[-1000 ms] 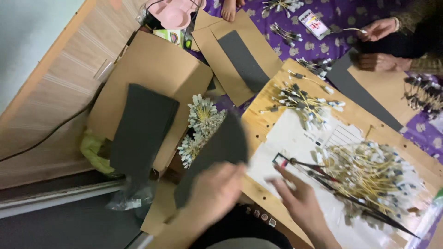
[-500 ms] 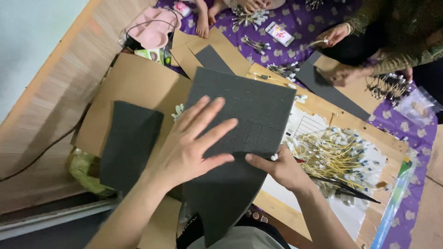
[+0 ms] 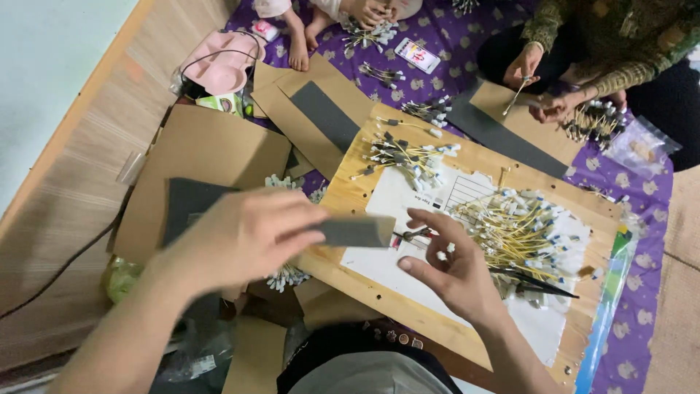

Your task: Assembling small electrical wire components by hand on a wooden board workspace

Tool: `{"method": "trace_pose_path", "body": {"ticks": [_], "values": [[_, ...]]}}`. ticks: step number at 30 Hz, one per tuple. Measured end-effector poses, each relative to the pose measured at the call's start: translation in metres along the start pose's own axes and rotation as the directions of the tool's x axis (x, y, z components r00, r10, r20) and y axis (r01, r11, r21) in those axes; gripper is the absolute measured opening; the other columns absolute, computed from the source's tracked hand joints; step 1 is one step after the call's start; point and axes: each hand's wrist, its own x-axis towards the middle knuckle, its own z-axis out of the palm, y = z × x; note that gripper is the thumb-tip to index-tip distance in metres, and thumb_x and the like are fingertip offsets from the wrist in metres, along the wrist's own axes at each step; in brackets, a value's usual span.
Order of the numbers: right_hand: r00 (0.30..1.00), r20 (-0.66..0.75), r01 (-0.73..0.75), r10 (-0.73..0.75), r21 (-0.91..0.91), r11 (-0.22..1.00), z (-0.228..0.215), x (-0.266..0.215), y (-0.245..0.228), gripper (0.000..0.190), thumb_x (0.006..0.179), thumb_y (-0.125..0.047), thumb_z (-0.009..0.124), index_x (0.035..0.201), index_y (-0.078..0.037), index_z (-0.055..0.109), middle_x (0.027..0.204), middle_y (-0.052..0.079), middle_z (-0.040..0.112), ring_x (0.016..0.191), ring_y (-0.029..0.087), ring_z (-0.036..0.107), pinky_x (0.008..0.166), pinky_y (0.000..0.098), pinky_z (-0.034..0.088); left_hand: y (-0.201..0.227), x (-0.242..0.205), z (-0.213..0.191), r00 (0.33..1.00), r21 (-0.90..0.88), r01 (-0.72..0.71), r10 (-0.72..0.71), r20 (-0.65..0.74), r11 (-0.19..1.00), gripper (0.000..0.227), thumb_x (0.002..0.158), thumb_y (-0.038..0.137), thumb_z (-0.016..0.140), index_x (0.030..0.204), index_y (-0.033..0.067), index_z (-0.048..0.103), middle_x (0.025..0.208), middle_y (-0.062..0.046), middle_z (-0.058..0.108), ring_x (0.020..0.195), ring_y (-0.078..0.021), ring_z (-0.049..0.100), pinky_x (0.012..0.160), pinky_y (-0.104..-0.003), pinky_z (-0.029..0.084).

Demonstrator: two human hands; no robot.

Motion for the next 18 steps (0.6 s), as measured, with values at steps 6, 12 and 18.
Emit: {"method": "trace_pose_path", "body": {"ticks": [6, 12, 18], "values": [[0.977, 0.068, -0.209, 0.200, 0.180, 0.961, -0.009, -0.005, 0.029, 0.062, 0.083, -0.006, 0.058, 0.144, -0.007, 0.045, 0.103, 0.016, 0.071, 0.065, 0.014, 0.049, 0.060, 0.0250, 0.039, -0.087, 0.071, 0.043, 0.812, -0.204, 0.523, -0.412, 0.413, 0.827, 0.037, 0.092, 0.034, 0.060, 0.128, 0.0280, 0.065, 0.110, 0.001, 0.073, 0.105, -0.0197, 0.068, 0.092, -0.038, 0.052], [0.860, 0.004, -0.495, 0.511, 0.255, 0.831, -0.008, -0.007, 0.021, 0.052, 0.087, -0.002, 0.044, 0.138, -0.002, 0.057, 0.125, 0.009, 0.069, 0.067, 0.015, 0.032, 0.059, 0.0290, 0.027, -0.133, 0.122, 0.135, 0.710, 0.033, 0.546, -0.483, 0.512, 0.837, 0.043, 0.098, 0.023, 0.049, 0.140, 0.0192, 0.050, 0.146, -0.005, 0.048, 0.133, -0.0262, 0.046, 0.108, -0.044, 0.040], [0.826, -0.205, -0.502, 0.525, 0.157, 0.851, -0.032, -0.022, 0.039, 0.042, 0.096, -0.032, 0.051, 0.111, -0.004, 0.078, 0.066, 0.002, 0.030, 0.064, 0.016, 0.031, 0.060, 0.0282, 0.025, -0.116, 0.123, 0.106, 0.776, -0.152, 0.480, -0.337, 0.532, 0.864, 0.033, 0.095, 0.030, 0.053, 0.124, 0.0178, 0.062, 0.121, -0.002, 0.067, 0.104, -0.0204, 0.063, 0.086, -0.034, 0.046]]}}
